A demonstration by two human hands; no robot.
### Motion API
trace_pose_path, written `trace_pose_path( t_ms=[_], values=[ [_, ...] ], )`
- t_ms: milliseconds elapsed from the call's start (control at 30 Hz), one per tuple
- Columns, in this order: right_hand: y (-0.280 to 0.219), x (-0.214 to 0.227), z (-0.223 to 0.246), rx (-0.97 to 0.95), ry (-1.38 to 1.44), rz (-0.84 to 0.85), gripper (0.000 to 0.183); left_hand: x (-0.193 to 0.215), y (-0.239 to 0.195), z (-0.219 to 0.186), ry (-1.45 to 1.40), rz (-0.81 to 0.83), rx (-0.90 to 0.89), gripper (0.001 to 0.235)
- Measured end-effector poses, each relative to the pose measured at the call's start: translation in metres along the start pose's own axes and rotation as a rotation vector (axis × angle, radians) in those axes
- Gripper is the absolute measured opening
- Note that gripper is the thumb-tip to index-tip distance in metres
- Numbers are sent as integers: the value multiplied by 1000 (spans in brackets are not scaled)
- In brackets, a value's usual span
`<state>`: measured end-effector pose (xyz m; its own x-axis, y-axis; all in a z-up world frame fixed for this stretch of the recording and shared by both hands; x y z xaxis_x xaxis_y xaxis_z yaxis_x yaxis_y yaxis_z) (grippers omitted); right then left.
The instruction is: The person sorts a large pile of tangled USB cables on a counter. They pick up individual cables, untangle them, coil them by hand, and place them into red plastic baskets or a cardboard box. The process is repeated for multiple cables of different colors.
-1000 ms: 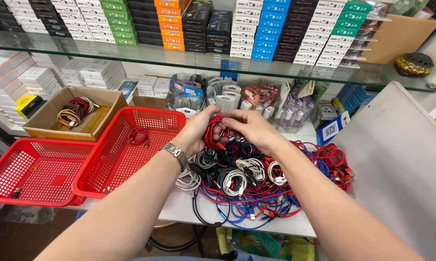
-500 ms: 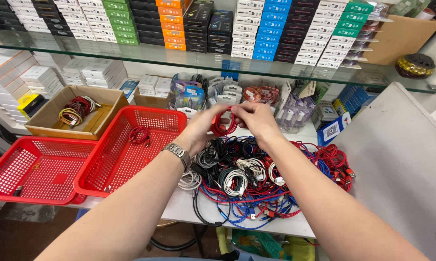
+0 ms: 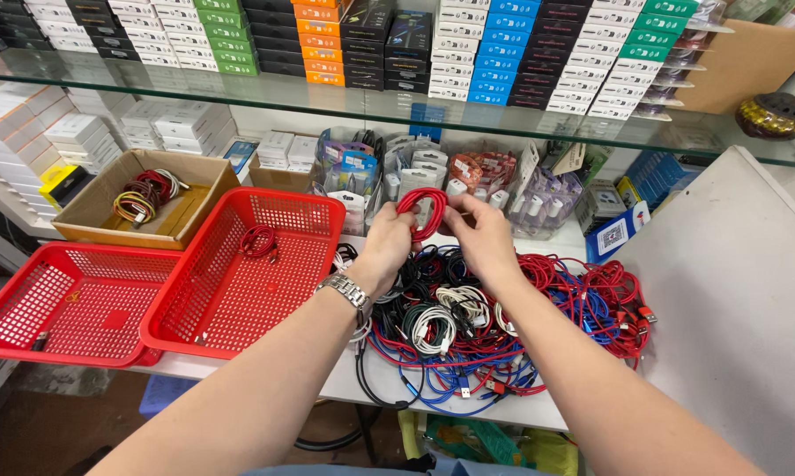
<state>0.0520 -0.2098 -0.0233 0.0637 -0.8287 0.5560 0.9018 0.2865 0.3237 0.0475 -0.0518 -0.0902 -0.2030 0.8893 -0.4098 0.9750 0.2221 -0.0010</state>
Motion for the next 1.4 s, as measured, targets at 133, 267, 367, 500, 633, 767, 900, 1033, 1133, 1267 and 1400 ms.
trace_pose_path(
  t_ms=[133,267,367,500,633,767,900,1033,1133,1267,1400],
  values=[
    [-4,-25,-28,-213,840,39,22,-5,-5,-6,185,-39,6,23],
    [-4,-25,-37,-243,937,106,21,-4,-5,-30,507,-49,-255,21],
    [-5,-30,-36,-336,1089,272,19,-4,3,-22,322,-1,-87,22],
    [-8,-31,-29,-424,1198,390,18,-11,16,-8,-41,88,162,23],
    [-8,-22,-19,-370,864,475,24,-12,19,-5,-98,98,264,25],
    [-4,-10,-1,-275,766,505,43,-10,13,-4,-40,85,307,25],
    [2,1,2,-194,182,529,49,-16,9,-1,6,102,321,27],
    [14,10,-5,-98,-376,494,59,-16,11,-3,360,146,150,32],
    [11,-6,-12,-244,9,277,65,-17,16,-10,661,-47,-115,32],
    [-3,-25,-18,-390,220,57,70,-17,16,-8,700,-210,-220,32],
    [-6,-22,-12,-396,183,312,81,5,20,-8,690,-268,-209,30]
  ],
)
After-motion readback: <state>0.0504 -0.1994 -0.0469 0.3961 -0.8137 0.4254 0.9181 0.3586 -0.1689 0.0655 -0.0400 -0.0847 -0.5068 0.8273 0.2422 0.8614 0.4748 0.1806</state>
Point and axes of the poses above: each hand's wrist, its own y-axis towards the middle knuckle, its own x-axis out of the back of the hand, z = x × y, the point moved 6 cm from there along y, towards the middle knuckle, and after that the axes turned 15 degrees about -y, right-handed, at the moved point
